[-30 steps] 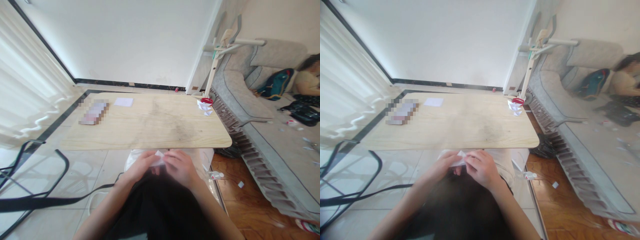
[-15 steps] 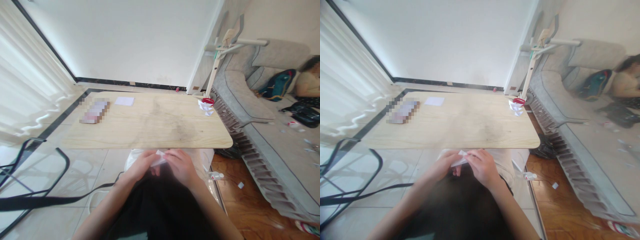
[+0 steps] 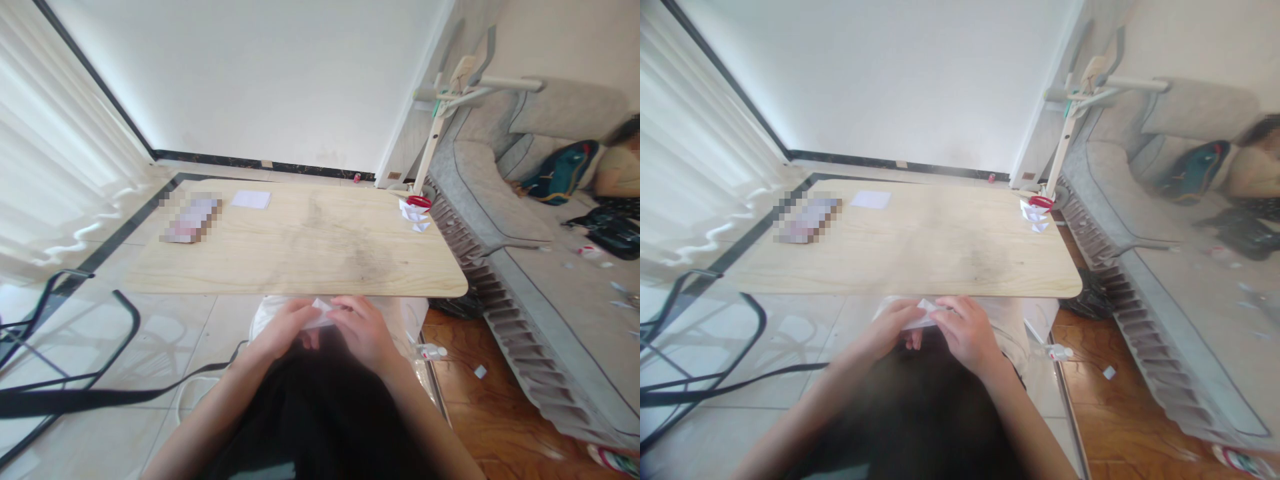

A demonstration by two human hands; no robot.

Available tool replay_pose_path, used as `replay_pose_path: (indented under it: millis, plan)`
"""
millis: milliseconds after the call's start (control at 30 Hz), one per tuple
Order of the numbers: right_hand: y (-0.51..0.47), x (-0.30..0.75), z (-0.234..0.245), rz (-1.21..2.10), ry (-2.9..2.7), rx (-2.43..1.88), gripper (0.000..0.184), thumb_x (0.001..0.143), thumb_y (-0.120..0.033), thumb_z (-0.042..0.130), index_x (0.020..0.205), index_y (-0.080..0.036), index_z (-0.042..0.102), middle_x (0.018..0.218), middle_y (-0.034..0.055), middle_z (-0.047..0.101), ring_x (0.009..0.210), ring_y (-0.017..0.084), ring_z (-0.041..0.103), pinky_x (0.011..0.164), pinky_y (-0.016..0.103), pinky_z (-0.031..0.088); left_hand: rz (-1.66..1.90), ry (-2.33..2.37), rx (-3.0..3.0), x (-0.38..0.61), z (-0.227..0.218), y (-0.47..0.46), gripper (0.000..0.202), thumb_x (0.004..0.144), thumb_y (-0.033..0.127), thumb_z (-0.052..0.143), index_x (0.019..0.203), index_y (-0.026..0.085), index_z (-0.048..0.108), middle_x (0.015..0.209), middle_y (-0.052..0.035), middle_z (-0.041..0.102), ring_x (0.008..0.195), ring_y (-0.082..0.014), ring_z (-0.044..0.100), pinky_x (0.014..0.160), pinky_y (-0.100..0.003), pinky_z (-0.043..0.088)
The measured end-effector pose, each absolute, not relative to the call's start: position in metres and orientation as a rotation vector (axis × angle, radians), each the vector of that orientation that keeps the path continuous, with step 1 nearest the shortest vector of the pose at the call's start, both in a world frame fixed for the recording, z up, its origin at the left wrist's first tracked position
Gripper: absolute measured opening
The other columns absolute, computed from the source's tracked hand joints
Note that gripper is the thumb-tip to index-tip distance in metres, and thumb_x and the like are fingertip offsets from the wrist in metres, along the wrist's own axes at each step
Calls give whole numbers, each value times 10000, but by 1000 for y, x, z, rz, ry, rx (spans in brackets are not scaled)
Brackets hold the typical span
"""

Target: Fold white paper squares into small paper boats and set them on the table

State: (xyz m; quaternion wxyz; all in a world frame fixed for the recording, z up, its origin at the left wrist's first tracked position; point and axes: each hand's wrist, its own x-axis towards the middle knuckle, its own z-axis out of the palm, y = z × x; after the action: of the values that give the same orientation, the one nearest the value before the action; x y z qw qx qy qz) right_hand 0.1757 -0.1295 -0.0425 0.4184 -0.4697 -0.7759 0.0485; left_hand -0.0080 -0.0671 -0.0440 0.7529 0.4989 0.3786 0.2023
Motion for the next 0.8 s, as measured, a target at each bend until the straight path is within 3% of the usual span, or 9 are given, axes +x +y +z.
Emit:
replay_pose_path:
  millis: [233,467,800]
  plan:
    - [-128,178,-40,191,-1894,-1204,157,914,-150,593,976,-234,710,1066,92,683,943,217,642,816,377,557,462,830,1139,-6,-38,-67,261,865,334,532,761,133,663,455,-1,598,409,-112,546,388,-174,393]
    - [-131,180,-43,338,-1844,-1193,126,915,-187,602,949,-236,713,1066,86,683,993,226,656,866,392,557,412,798,1165,-7,-34,-69,306,853,430,621,821,133,687,640,-35,676,506,-119,616,429,-178,452]
    - [-130,189,-37,512,-1862,-1175,88,901,-161,625,906,-218,692,1098,83,667,1030,215,646,898,379,540,382,772,1238,-7,-33,-69,286,858,406,635,856,129,704,651,-44,704,553,-140,655,481,-202,501]
